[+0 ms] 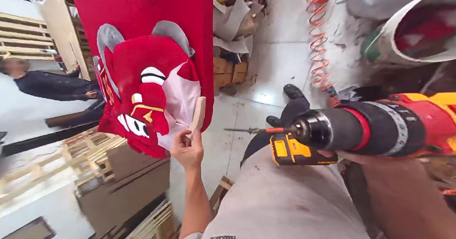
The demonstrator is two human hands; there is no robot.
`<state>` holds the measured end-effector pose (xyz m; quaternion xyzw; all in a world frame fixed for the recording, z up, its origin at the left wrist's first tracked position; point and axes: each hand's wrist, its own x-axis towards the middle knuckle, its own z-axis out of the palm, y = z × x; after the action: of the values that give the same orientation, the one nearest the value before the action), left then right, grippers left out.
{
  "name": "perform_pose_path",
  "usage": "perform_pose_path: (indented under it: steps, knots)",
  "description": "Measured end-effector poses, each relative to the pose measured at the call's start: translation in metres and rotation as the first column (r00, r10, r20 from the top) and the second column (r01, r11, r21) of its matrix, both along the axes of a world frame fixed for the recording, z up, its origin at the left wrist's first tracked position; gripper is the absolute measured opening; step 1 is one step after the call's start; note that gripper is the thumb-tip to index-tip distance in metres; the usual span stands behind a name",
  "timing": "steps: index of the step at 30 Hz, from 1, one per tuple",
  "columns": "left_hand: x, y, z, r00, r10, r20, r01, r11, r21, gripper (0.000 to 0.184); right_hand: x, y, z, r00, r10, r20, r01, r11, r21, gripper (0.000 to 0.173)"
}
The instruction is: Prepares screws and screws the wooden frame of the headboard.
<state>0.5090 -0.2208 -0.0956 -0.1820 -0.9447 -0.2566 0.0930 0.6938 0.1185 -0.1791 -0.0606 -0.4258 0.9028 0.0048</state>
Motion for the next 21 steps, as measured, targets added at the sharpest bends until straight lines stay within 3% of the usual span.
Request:
perform_pose_path:
  steps: [3, 5, 7, 14, 19, 21]
  knots:
    - [-0.027, 0.017, -0.011, 0.998, 0.028, -0.050, -0.050, 0.861, -0.506, 0.061, 0.001, 0.015, -0.023, 0.990, 0.049, 0.132, -0.035, 0.993, -0.112, 0.021]
    - [-0.041, 0.023, -0.028, 0.995, 0.074, -0.070, -0.102, 0.760, -0.642, 0.072, 0.000, 0.020, -0.040, 0.981, 0.064, 0.181, -0.031, 0.983, -0.183, 0.023]
    - [-0.050, 0.021, -0.033, 0.993, 0.085, -0.084, -0.120, 0.733, -0.670, 0.070, 0.013, 0.021, -0.070, 0.980, 0.105, 0.168, -0.056, 0.960, -0.275, 0.026]
    - [-0.067, -0.016, -0.038, 0.985, -0.170, 0.034, 0.167, 0.883, -0.439, 0.038, -0.001, 0.017, -0.065, 0.985, 0.115, 0.131, -0.092, 0.981, -0.173, 0.023]
    - [-0.087, -0.031, -0.036, 0.943, -0.207, 0.259, 0.235, 0.969, -0.082, 0.027, -0.005, -0.013, -0.044, 0.992, 0.104, 0.067, -0.101, 0.994, -0.046, 0.021]
    - [-0.093, -0.032, -0.033, 0.932, -0.193, 0.308, 0.216, 0.975, -0.043, 0.023, -0.007, -0.027, -0.034, 0.996, 0.087, 0.029, -0.088, 0.995, 0.042, 0.021]
